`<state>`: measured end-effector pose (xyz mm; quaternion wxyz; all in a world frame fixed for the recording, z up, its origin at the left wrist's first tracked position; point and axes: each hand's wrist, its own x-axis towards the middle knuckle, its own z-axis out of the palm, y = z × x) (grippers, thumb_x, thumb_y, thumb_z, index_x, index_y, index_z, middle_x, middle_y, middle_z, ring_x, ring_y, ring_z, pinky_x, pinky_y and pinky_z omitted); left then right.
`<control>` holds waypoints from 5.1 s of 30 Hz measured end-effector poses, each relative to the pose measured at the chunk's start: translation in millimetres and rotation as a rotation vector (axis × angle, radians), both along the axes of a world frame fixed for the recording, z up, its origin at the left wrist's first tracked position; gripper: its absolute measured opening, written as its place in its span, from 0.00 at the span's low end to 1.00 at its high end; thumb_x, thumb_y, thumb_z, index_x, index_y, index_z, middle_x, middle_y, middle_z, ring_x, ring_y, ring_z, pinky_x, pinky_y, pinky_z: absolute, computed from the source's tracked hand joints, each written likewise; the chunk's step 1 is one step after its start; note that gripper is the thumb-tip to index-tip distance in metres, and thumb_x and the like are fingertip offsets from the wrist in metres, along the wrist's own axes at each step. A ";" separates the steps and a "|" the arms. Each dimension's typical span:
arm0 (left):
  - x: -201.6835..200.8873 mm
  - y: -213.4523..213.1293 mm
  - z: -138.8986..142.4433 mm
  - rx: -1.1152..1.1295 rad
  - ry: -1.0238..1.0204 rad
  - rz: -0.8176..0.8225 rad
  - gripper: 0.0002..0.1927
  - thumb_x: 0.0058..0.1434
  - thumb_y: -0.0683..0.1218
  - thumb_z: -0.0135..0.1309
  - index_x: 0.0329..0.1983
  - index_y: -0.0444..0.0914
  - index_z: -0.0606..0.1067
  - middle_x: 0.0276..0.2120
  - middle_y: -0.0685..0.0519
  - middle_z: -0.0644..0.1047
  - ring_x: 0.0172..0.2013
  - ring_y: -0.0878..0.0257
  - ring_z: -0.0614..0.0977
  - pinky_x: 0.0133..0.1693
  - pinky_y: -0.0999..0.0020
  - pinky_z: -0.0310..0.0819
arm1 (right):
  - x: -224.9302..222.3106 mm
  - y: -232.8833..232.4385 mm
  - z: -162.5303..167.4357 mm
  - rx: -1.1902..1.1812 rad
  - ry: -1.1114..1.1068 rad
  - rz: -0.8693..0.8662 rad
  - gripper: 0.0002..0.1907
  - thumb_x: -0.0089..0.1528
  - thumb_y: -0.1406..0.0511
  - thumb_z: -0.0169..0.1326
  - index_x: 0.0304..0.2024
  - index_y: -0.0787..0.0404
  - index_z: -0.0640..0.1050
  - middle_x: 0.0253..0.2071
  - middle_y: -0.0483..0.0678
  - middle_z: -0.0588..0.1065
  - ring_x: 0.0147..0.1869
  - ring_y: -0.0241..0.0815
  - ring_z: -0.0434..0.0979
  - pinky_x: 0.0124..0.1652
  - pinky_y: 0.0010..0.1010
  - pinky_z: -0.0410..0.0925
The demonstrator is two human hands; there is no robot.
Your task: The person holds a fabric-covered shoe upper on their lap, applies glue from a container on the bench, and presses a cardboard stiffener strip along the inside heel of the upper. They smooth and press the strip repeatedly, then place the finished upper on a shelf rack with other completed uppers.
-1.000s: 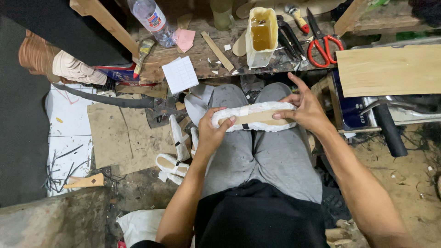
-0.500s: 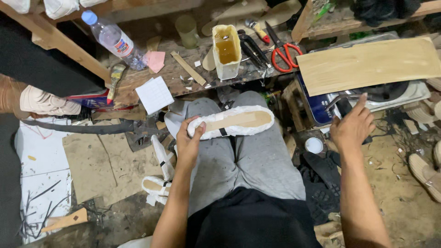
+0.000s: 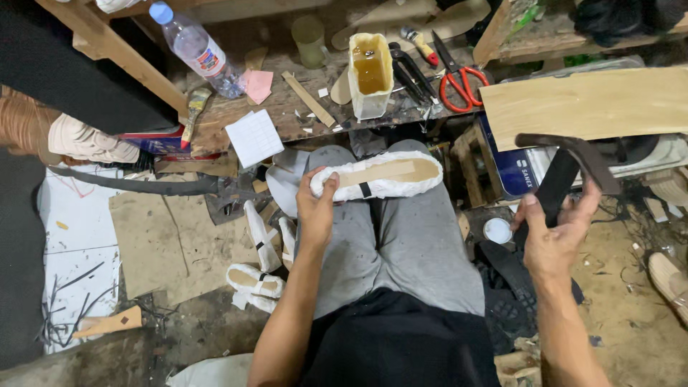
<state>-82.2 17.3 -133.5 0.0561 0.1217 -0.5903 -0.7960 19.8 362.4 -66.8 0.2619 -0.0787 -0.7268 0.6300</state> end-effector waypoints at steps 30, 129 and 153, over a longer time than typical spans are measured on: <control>-2.6 -28.9 -35.3 -0.086 0.016 0.051 0.34 0.75 0.64 0.31 0.57 0.32 0.73 0.51 0.49 0.76 0.53 0.62 0.75 0.57 0.68 0.65 | -37.2 -209.1 4.4 0.246 -0.282 0.451 0.15 0.65 0.62 0.56 0.47 0.69 0.74 0.21 0.48 0.71 0.21 0.38 0.70 0.24 0.30 0.65; 49.4 -73.6 98.9 -0.516 0.863 -0.020 0.19 0.65 0.43 0.64 0.58 0.39 0.74 0.65 0.41 0.73 0.71 0.37 0.70 0.71 0.43 0.67 | -62.8 -203.7 117.6 0.383 0.208 0.759 0.47 0.70 0.37 0.24 0.58 0.66 0.79 0.48 0.52 0.65 0.55 0.45 0.59 0.61 0.37 0.55; 80.3 -49.5 124.1 -0.499 0.941 -0.107 0.18 0.64 0.43 0.64 0.56 0.42 0.75 0.64 0.43 0.73 0.70 0.35 0.70 0.71 0.40 0.68 | -30.0 -182.7 132.9 0.713 0.496 0.457 0.35 0.74 0.44 0.27 0.52 0.55 0.83 0.37 0.49 0.69 0.49 0.50 0.61 0.57 0.46 0.55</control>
